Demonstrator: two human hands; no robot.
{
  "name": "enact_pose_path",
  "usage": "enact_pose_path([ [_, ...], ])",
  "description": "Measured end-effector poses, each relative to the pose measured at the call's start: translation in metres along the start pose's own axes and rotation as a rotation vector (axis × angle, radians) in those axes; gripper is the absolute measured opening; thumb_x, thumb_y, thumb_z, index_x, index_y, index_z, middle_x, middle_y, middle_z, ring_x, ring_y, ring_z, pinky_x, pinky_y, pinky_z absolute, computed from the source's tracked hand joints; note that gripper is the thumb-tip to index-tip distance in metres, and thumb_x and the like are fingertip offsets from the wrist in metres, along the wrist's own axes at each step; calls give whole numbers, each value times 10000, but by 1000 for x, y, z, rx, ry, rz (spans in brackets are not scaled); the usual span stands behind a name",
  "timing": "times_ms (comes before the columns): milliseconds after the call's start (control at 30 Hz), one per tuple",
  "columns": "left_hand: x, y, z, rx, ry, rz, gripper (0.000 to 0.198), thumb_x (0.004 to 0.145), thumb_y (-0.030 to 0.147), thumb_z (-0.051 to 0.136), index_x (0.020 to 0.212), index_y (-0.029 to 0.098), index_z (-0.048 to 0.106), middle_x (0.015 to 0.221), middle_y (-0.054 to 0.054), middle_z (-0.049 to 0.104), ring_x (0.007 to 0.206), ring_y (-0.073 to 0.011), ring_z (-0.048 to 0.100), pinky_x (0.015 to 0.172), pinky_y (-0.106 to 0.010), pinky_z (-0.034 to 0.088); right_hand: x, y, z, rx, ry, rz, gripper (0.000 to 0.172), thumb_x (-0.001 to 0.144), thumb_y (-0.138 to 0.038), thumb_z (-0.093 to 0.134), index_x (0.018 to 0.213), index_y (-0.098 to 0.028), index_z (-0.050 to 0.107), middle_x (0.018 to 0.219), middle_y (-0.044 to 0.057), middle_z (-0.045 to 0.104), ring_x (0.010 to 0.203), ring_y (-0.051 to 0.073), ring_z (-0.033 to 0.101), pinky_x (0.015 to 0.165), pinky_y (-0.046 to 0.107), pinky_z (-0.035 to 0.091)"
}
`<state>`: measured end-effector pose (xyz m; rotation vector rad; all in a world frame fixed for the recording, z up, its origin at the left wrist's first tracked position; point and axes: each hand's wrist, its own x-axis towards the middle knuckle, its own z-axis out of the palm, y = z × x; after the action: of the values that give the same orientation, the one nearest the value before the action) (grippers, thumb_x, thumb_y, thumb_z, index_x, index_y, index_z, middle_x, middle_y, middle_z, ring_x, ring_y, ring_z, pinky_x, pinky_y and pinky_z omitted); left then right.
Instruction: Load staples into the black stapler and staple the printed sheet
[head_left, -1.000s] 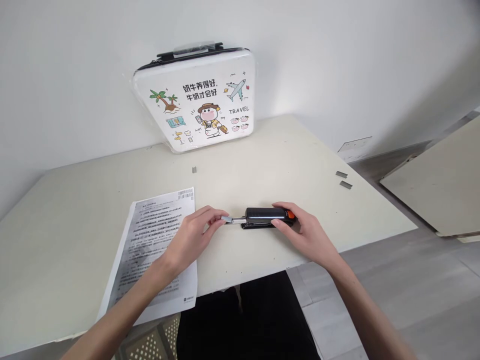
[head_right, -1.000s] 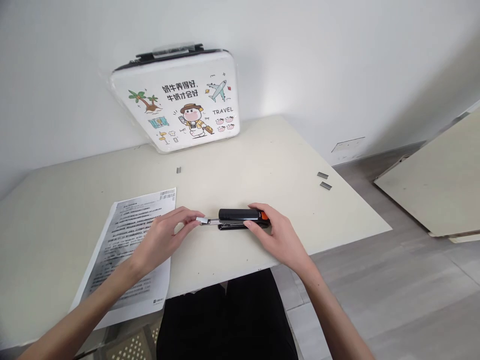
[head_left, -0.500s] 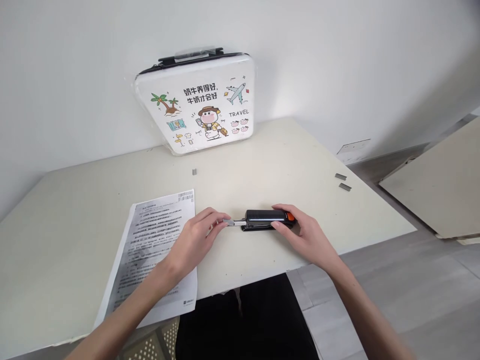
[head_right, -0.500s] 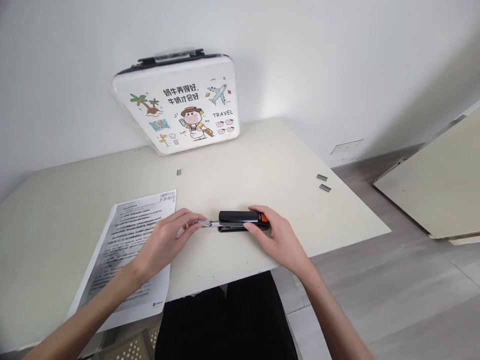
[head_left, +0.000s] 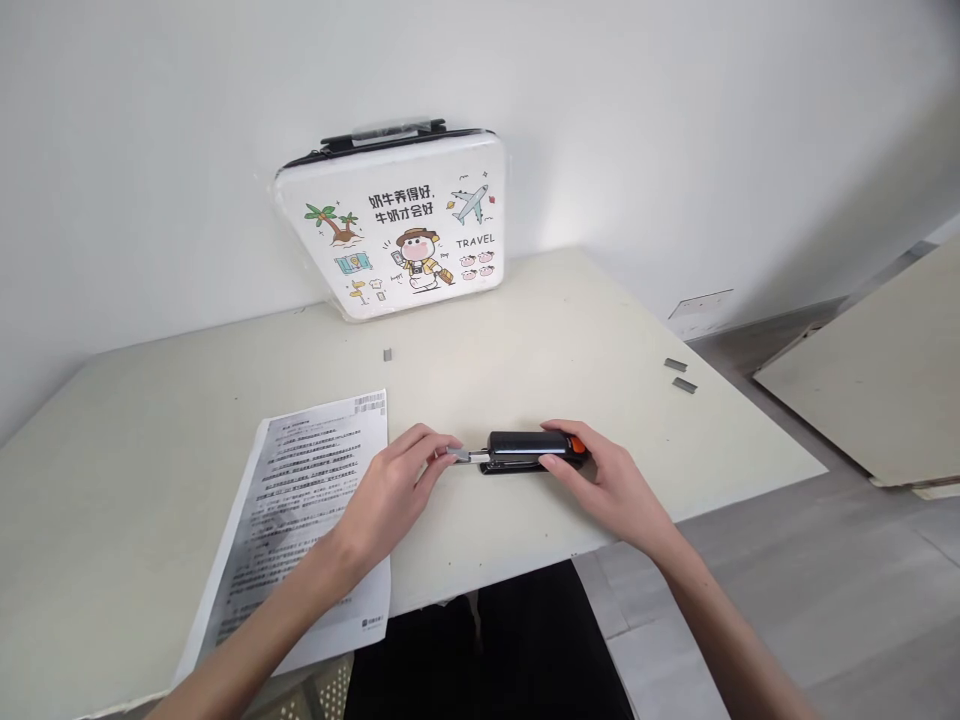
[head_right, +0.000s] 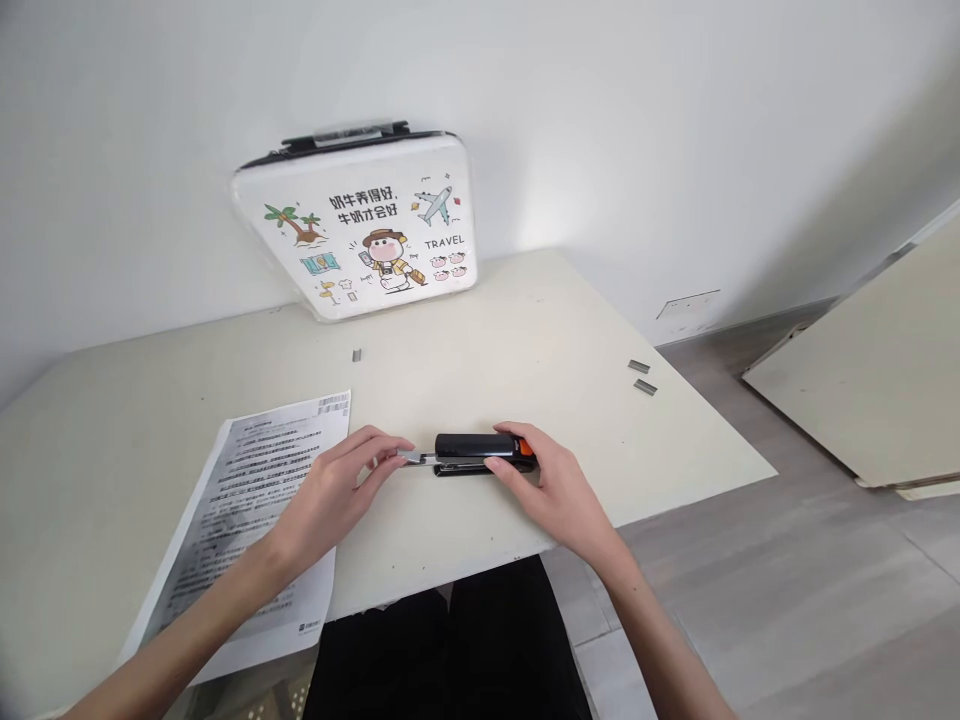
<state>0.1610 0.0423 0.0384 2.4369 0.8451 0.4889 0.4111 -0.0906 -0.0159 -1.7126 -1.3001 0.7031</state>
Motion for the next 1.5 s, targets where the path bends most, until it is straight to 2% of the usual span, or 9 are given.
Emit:
enact_pose_path([
  [333, 2, -2, 9, 65, -34, 36, 240, 1084, 291, 479, 1157, 232, 700, 1069, -35, 676, 772, -152, 654, 716, -327, 549, -1, -5, -1, -12, 8, 1, 452, 995, -585, 569, 1337, -293, 626, 1360, 73, 699, 1179, 275, 671, 837, 362, 595],
  [567, 0, 0, 6, 40, 12, 44, 236, 1088, 288, 469, 1142, 242, 694, 1077, -34, 679, 796, -153, 665, 738, -322, 563, 0, -6, -2, -13, 11, -5, 462, 992, -592, 566, 1331, -287, 635, 1352, 82, 704, 1159, 278, 683, 826, 364, 603],
  [967, 0, -1, 10, 105, -5, 28, 247, 1087, 288, 464, 1143, 234, 699, 1082, -41, 676, 885, -184, 697, 782, -345, 585, -1, -6, -2, 3, 2, 14, 445, 993, -574, 573, 1336, -295, 627, 1370, 72, 691, 1184, 271, 668, 845, 362, 599],
  [1200, 0, -3, 13, 160, 1, 54, 250, 1077, 319, 484, 1165, 237, 704, 1074, -57, 624, 864, -191, 663, 745, -358, 577, -1, -7, -2, 3, 4, 7, 459, 989, -584, 572, 1333, -286, 633, 1354, 83, 700, 1172, 280, 670, 850, 378, 601],
  [1367, -1, -12, 5, 138, 24, 41, 243, 1061, 385, 529, 1163, 271, 718, 1088, -53, 630, 871, -189, 661, 794, -375, 587, 0, -5, -2, -5, 4, -3, 460, 997, -581, 563, 1337, -280, 633, 1351, 92, 698, 1165, 286, 673, 851, 387, 605],
  [1500, -2, -27, -10, -14, -62, 22, 227, 1034, 424, 594, 1125, 296, 759, 1058, -38, 678, 804, -159, 662, 718, -317, 575, 0, -5, -2, -5, -4, -39, 421, 996, -568, 571, 1312, -299, 643, 1316, 73, 713, 1152, 276, 678, 835, 369, 606],
])
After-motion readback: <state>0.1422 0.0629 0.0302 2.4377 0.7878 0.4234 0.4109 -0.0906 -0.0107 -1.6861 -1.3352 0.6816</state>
